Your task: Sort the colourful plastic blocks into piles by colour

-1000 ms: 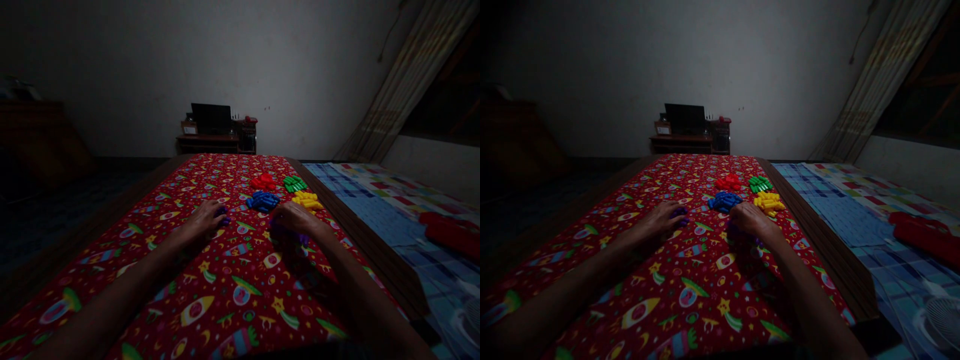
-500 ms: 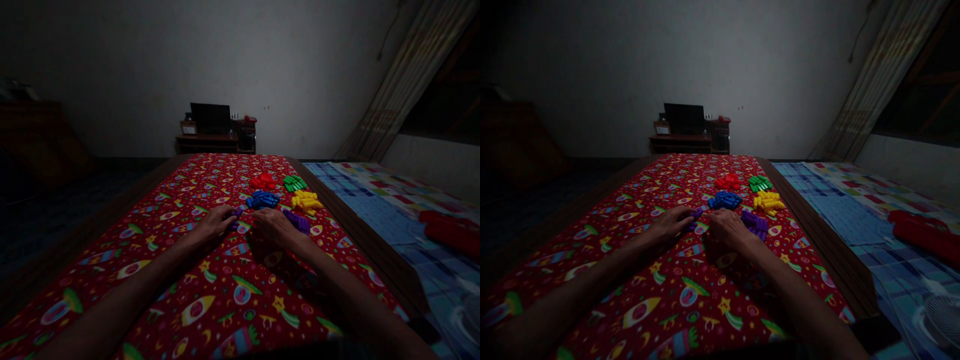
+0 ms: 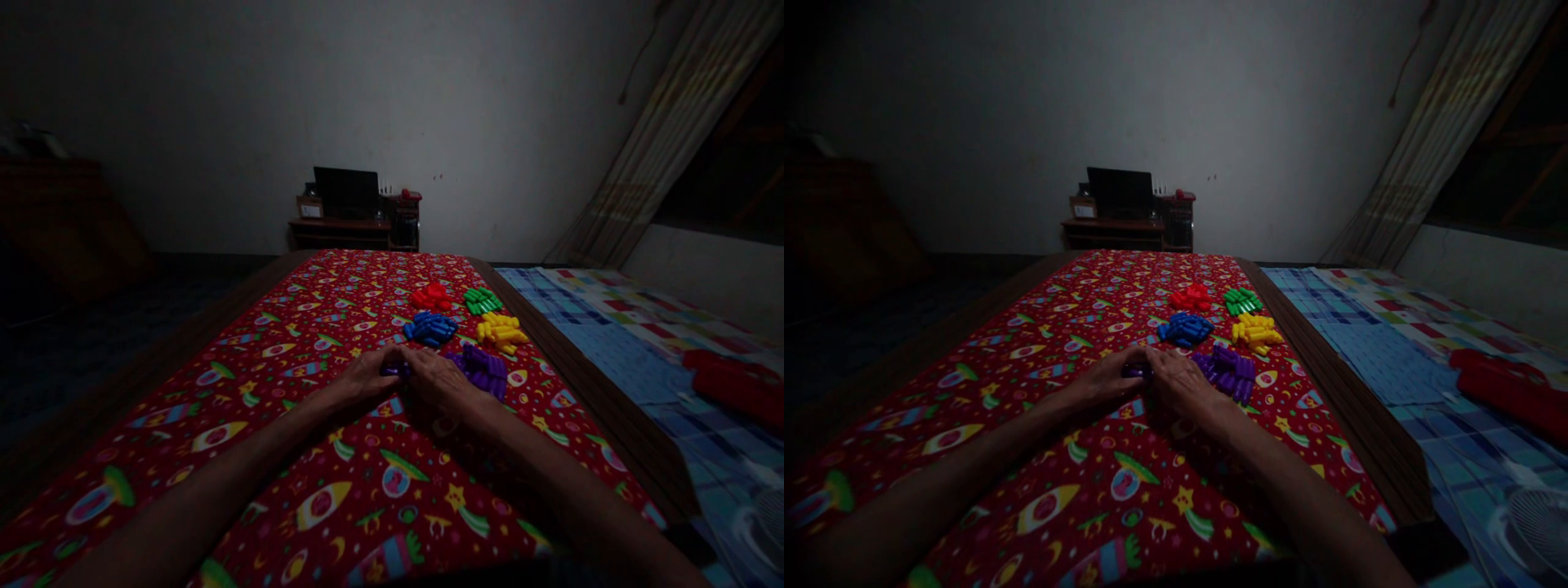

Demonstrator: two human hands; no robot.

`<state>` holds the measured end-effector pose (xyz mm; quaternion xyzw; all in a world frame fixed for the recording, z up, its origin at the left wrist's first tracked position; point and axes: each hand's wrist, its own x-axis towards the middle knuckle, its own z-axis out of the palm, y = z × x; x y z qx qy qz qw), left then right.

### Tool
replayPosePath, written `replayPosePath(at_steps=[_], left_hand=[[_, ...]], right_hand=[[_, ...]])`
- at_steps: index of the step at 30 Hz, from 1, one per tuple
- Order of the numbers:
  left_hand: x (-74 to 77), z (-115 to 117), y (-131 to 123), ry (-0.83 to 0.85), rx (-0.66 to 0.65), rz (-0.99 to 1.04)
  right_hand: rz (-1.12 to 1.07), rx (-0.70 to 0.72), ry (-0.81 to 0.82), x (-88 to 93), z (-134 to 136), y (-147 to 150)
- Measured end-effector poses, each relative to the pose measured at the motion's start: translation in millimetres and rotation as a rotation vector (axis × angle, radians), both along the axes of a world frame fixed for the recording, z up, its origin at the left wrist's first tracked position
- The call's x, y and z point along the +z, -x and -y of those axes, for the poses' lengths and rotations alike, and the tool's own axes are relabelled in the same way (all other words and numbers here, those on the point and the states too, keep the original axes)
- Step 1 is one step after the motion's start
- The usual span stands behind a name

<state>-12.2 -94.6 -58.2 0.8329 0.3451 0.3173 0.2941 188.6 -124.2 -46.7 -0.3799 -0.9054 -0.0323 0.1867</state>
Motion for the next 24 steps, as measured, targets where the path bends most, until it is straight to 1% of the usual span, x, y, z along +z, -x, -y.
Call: replayPosePath(at_steps=[2, 4, 5, 7, 10, 12, 13, 15, 17, 21, 24], left_hand=[[0.3, 0, 1, 0.047, 0.016, 0.036], [2.4, 0, 4, 0.053, 0.057, -0.007], [4.2, 0, 6, 0.052, 0.058, -0.05], [9.2, -2, 13, 0.041, 0.011, -0.152], [18.1, -8, 26, -0.013, -0.084, -0.299], [23.0, -11, 34, -0.045, -0.122, -0.367], [24.9, -12, 38, -0.056, -0.129, -0.387], [28.1, -12, 41, -0.078, -0.108, -0.411], [30.7, -8, 40, -0.105, -0.06, -0.421], [34.2, -1, 30, -0.155, 0.0, -0.418], [34.5, -1, 22, -0.166, 0.004, -0.369]], right_hand=[[0.03, -0.019, -0.007, -6.5, 0, 2], [0.064, -0.014, -0.002, -2.3, 0, 0], [0.075, -0.007, 0.006, 4.4, 0, -3], [0.059, -0.009, 0.038, 25.4, 0, -15], [-0.018, -0.079, 0.099, 60.3, 0, -47], [-0.038, -0.157, 0.095, 73.1, 2, -71], [-0.038, -0.197, 0.08, 74.4, 4, -82], [-0.038, -0.24, 0.046, 67.6, 10, -101], [-0.045, -0.233, 0.023, 52.7, 16, -113], [-0.033, -0.186, -0.033, 22.5, 19, -121], [-0.07, -0.138, -0.072, 13.8, 14, -121]])
